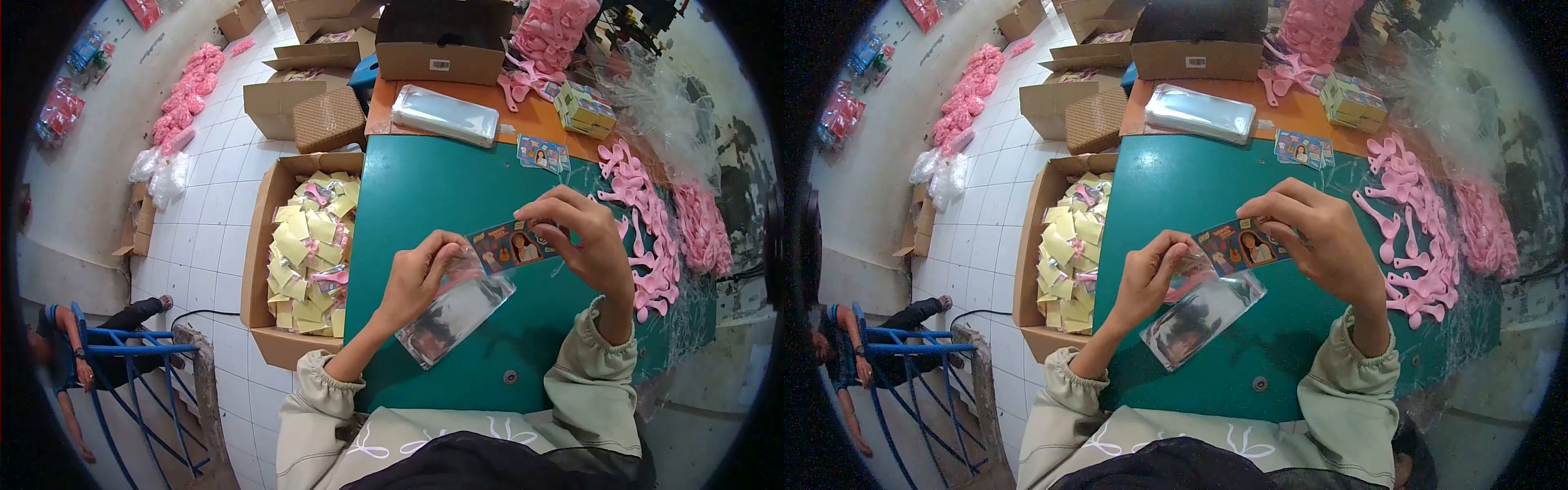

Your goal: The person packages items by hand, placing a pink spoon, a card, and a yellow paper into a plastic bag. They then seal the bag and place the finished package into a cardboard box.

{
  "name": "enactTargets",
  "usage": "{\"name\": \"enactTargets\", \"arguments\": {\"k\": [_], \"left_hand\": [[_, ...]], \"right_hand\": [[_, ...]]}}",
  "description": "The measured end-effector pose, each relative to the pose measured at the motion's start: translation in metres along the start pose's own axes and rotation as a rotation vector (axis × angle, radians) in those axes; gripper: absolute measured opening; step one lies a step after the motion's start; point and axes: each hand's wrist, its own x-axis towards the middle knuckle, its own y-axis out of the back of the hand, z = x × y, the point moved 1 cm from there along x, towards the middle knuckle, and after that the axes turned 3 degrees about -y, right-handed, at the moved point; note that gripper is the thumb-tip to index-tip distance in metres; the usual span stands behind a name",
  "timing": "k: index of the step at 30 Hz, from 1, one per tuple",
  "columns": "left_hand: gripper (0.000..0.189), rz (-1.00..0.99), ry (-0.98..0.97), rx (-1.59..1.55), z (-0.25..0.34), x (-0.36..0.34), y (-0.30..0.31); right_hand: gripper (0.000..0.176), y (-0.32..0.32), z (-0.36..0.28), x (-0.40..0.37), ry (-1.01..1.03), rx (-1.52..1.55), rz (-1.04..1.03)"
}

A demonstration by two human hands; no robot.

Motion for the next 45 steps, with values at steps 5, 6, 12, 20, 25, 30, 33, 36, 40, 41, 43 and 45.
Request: {"name": "enactTargets", "arguments": {"k": [5, 6, 12, 20, 25, 30, 33, 36, 40, 41, 43, 45], "left_hand": [[0.024, -0.007, -0.056, -0.072, 0.004, 0.001, 0.000], [0.025, -0.016, -0.043, -0.090, 0.003, 0.001, 0.000], [0.023, 0.001, -0.038, -0.251, 0.000, 0.001, -0.005], [0.022, -0.146, 0.097, 0.106, 0.018, 0.004, 0.005], [0.019, -0.155, -0.148, -0.040, 0.017, 0.005, -0.004], [0.025, -0.166, -0.115, 0.090, 0.029, 0.002, -0.008], [0.029, -0.131, -0.071, 0.212, 0.021, 0.000, -0.012], [0.035, -0.208, -0.011, 0.275, 0.012, 0.003, -0.003], [0.038, -0.278, 0.100, -0.158, -0.021, 0.003, 0.014], [0.038, -0.236, 0.108, -0.350, -0.027, 0.002, 0.014], [0.040, -0.206, 0.165, -0.411, -0.027, 0.003, 0.016], [0.042, -0.170, 0.193, -0.408, -0.026, 0.004, 0.016]], "right_hand": [[0.024, -0.005, 0.001, -0.002, 0.043, 0.008, 0.126], [0.025, -0.005, 0.002, -0.002, 0.050, 0.008, 0.151], [0.027, -0.004, 0.003, -0.003, 0.106, -0.017, 0.215], [0.023, -0.006, 0.001, -0.003, 0.016, 0.017, 0.008], [0.021, -0.015, 0.007, -0.004, -0.099, 0.146, -0.210], [0.020, -0.037, 0.013, -0.005, -0.078, 0.159, -0.283], [0.021, -0.047, 0.023, -0.011, -0.042, 0.254, -0.283], [0.024, -0.053, 0.035, -0.020, -0.247, 0.433, -0.248], [0.026, -0.045, 0.055, -0.021, -0.596, 0.537, -0.147], [0.026, -0.044, 0.055, -0.021, -0.616, 0.614, -0.129], [0.025, -0.044, 0.056, -0.018, -0.648, 0.770, -0.099], [0.022, -0.042, 0.053, -0.016, -0.639, 0.785, -0.122]]}}
